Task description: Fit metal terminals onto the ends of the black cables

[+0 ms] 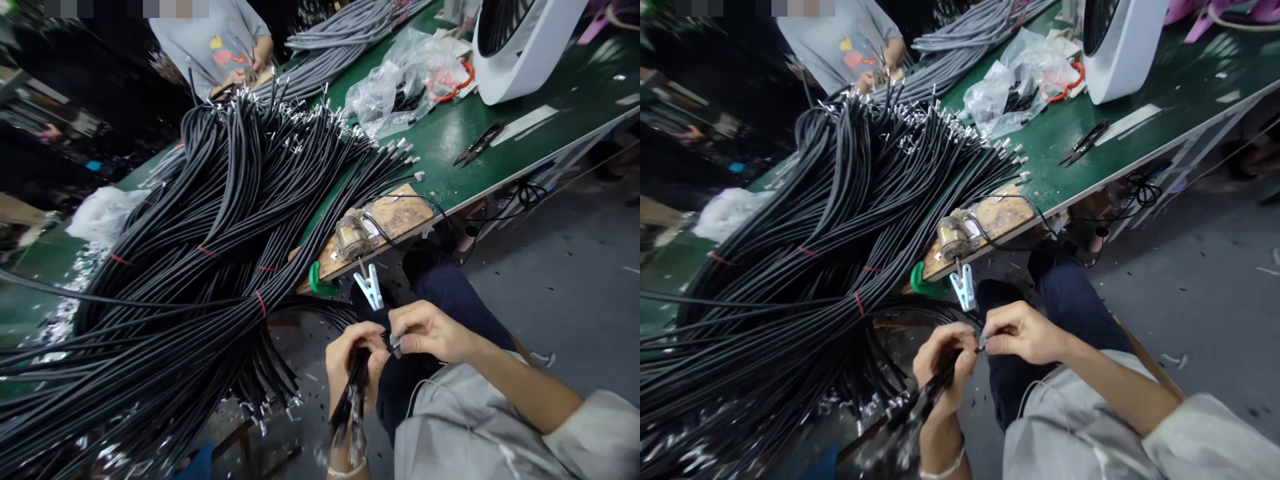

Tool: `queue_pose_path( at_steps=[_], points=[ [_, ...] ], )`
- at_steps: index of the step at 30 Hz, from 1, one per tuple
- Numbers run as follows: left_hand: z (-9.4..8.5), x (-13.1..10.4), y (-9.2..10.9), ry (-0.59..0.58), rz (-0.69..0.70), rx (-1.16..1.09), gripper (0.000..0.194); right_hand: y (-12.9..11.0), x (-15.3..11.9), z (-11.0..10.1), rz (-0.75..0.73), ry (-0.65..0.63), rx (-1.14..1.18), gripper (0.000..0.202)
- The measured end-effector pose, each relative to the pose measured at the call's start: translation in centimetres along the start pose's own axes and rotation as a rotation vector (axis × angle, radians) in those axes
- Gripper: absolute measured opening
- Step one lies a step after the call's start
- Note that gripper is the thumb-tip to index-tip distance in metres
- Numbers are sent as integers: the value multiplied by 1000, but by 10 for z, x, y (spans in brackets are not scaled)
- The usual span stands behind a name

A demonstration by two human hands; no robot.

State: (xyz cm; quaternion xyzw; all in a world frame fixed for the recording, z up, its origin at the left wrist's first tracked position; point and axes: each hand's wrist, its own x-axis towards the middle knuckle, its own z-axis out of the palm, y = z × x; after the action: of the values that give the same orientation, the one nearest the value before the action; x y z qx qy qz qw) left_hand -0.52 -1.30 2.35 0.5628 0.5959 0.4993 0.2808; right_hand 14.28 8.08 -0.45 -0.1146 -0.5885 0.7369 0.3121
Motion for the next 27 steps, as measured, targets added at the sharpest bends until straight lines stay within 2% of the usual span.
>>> queue_pose_path(
  at_steps=[3, 5, 6, 8, 11, 12, 14, 16, 21, 27],
  points=[
    [-4, 2, -3, -199, 108, 3, 24, 6, 5, -2, 357, -120, 430, 31],
    [0, 3, -4, -218, 156, -25, 20, 5, 11, -2, 462, -97, 487, 23],
    [4, 4, -4, -172, 169, -37, 18, 4, 15, -3, 473, -64, 465, 20],
    [14, 4, -3, -7, 189, -49, 17, 0, 24, -5, 434, 68, 402, 20],
    [32, 3, 1, 220, 201, -64, 20, -5, 41, -8, 336, 291, 380, 33],
    [37, 4, 2, 287, 199, -65, 21, -6, 46, -8, 310, 311, 395, 40],
    [46, 5, 5, 406, 179, -44, 21, -6, 54, -5, 295, 247, 447, 52],
    [52, 7, 7, 492, 170, -15, 22, -5, 58, 0, 286, 187, 513, 54],
    [60, 8, 1, 557, 172, 144, 23, 2, 57, 9, 329, 154, 709, 54],
    [56, 3, -5, 462, 183, 352, 22, 9, 55, 9, 373, 95, 790, 54]
  ],
)
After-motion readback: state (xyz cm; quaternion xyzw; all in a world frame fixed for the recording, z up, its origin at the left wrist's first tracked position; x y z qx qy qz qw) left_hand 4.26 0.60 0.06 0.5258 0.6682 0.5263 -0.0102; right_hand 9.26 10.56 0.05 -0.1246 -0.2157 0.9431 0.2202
